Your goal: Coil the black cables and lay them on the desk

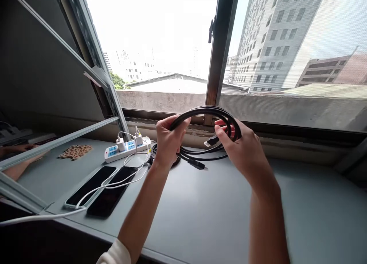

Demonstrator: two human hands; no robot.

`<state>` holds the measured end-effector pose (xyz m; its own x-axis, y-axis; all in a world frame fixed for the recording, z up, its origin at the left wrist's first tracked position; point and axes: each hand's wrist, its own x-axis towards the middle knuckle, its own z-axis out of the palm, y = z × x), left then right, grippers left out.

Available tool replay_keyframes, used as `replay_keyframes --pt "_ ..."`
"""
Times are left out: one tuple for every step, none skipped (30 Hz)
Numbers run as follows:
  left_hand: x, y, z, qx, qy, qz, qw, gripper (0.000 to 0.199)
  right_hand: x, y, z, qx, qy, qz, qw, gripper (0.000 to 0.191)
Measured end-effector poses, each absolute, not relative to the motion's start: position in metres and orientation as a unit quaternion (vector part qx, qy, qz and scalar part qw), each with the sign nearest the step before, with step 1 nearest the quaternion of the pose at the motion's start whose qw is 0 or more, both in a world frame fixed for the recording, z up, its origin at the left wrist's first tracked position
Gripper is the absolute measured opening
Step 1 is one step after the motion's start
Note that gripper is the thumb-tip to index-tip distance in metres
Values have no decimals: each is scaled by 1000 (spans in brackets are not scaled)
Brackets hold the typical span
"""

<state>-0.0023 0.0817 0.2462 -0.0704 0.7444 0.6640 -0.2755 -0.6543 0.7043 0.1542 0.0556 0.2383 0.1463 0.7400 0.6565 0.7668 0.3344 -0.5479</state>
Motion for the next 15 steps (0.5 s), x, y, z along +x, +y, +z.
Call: replay_keyframes --pt "-2 82 246 570 201 705 371 41 156 54 238 -578 -654 -2 488 25" --pt "-2 83 246 562 199 708 379 41 157 52 237 -578 -654 11 487 25" --pt "-1 83 246 555 196 709 388 42 159 51 237 -576 -655 24 488 26" --pt "-1 83 246 550 193 708 399 42 159 49 237 -571 -656 30 492 27" --pt "0 84 246 547 189 705 410 43 160 49 238 -567 -657 31 496 27" --pt "0 83 246 545 185 701 421 43 160 48 239 -564 -656 27 500 27" --pt "1 83 246 543 180 697 432 43 160 47 240 -563 -655 18 504 27" --pt "1 83 246 542 174 694 442 43 159 47 241 -561 -654 8 508 27" --pt "1 83 246 539 168 691 451 43 159 46 243 -557 -654 -1 512 27" --pt "2 83 245 536 163 689 460 42 158 45 244 -554 -654 -7 515 26" --pt "2 83 245 534 158 687 467 41 157 44 246 -551 -654 -10 518 25" --pt "2 84 244 532 152 686 472 40 155 43 247 -550 -653 -10 520 24" --pt "3 85 243 534 147 685 473 39 154 42 248 -549 -652 -9 523 24" --pt "3 85 243 537 141 685 472 38 153 41 249 -548 -650 -9 526 24" --pt "2 87 242 543 136 684 469 38 152 40 250 -546 -650 -11 529 25"
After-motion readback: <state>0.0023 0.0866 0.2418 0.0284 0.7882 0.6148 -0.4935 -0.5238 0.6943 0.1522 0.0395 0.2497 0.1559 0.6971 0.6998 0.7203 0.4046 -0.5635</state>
